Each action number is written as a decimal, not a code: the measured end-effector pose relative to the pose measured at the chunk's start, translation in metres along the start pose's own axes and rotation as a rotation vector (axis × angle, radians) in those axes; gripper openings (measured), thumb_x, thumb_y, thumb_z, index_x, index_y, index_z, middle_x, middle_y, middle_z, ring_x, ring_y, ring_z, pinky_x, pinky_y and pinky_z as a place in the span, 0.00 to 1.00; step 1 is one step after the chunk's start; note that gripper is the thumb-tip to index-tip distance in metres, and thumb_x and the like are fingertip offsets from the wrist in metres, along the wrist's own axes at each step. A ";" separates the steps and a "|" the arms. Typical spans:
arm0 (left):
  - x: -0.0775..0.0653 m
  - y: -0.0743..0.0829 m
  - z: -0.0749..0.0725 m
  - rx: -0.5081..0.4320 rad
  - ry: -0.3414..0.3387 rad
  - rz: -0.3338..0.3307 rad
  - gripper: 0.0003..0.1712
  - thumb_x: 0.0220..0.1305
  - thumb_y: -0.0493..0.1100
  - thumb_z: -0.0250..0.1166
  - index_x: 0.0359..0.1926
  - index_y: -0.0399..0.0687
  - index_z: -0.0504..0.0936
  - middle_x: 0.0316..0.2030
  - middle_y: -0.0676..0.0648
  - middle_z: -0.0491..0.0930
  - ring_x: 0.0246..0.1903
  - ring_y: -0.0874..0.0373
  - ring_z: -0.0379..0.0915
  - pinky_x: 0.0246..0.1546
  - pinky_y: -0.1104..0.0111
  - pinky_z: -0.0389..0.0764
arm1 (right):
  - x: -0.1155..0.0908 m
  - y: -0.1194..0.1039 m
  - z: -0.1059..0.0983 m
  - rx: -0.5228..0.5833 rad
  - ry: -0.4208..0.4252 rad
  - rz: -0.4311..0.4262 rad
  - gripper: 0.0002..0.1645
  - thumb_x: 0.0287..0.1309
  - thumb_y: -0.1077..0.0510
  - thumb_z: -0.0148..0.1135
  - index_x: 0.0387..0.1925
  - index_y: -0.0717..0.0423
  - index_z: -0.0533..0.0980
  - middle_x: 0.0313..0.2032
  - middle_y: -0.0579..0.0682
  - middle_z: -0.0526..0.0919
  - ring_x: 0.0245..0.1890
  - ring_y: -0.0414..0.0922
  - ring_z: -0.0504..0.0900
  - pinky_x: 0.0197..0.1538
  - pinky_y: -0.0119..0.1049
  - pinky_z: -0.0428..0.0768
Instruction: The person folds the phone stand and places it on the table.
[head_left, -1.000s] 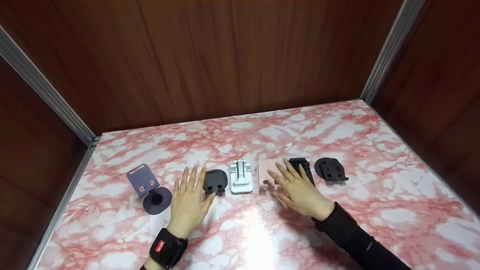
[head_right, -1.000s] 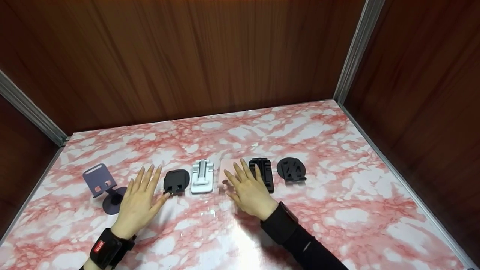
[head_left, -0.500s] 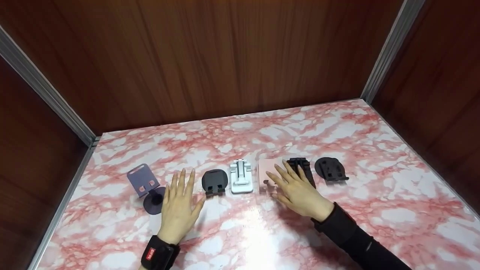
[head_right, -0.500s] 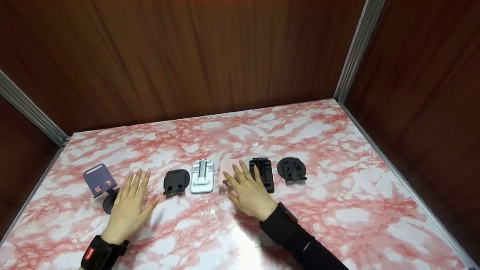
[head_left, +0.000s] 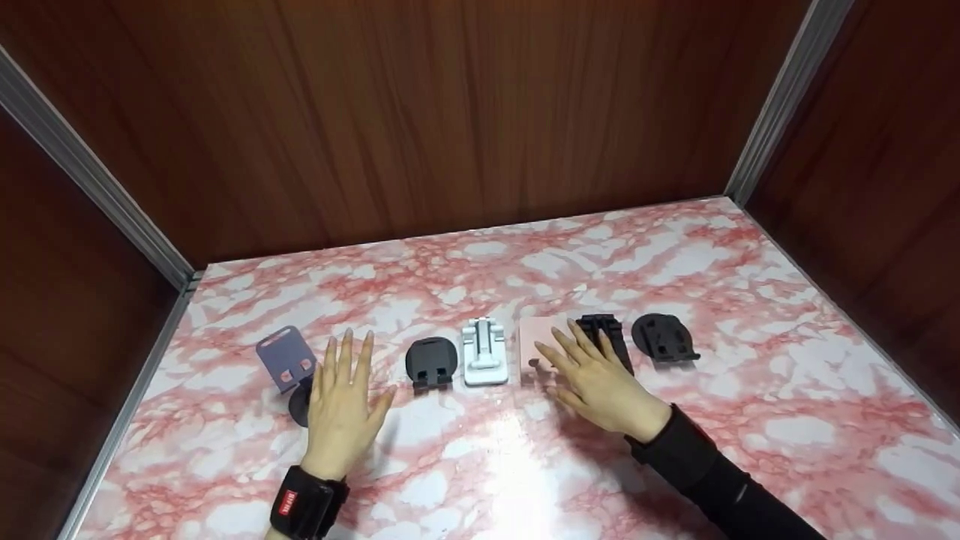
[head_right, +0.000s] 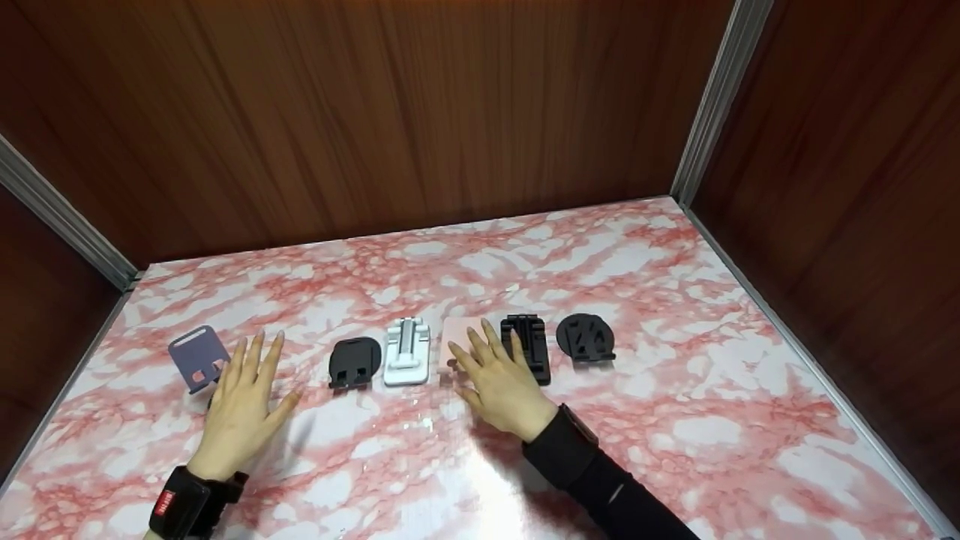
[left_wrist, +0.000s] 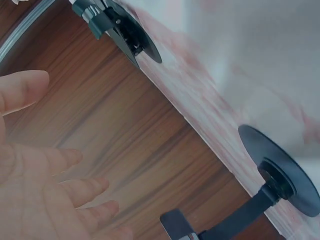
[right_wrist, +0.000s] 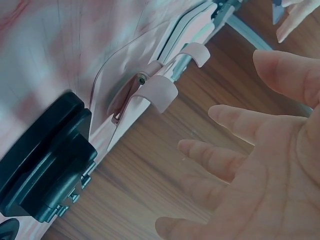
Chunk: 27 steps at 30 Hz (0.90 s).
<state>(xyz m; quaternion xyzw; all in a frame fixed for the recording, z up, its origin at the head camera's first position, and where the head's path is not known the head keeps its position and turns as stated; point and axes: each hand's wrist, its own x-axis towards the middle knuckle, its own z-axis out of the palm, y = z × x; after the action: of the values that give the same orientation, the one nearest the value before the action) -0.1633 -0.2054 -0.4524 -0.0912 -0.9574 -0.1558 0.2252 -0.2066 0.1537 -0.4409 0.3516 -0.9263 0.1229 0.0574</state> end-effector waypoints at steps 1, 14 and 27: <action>0.001 -0.001 -0.001 -0.003 0.000 -0.005 0.45 0.61 0.48 0.68 0.72 0.39 0.58 0.71 0.30 0.52 0.70 0.33 0.43 0.67 0.40 0.47 | 0.000 0.000 0.000 0.000 -0.002 0.002 0.36 0.69 0.53 0.56 0.73 0.57 0.58 0.70 0.66 0.56 0.72 0.64 0.45 0.69 0.66 0.39; 0.006 -0.025 -0.016 -0.028 0.032 -0.087 0.45 0.62 0.46 0.67 0.73 0.37 0.56 0.73 0.32 0.46 0.71 0.34 0.37 0.68 0.41 0.41 | 0.001 0.000 -0.001 -0.003 -0.028 0.012 0.35 0.68 0.53 0.56 0.72 0.57 0.59 0.70 0.67 0.57 0.71 0.65 0.46 0.67 0.69 0.43; 0.011 -0.053 -0.015 -0.072 -0.040 -0.186 0.45 0.65 0.45 0.64 0.75 0.39 0.51 0.73 0.30 0.44 0.72 0.36 0.34 0.67 0.39 0.41 | -0.001 0.000 -0.001 -0.009 -0.030 0.006 0.36 0.68 0.50 0.56 0.72 0.55 0.60 0.70 0.66 0.58 0.71 0.64 0.47 0.67 0.69 0.44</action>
<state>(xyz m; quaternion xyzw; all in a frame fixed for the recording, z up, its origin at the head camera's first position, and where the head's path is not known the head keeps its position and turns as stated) -0.1794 -0.2587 -0.4481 -0.0130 -0.9598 -0.2085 0.1872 -0.2056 0.1543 -0.4396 0.3502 -0.9287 0.1134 0.0447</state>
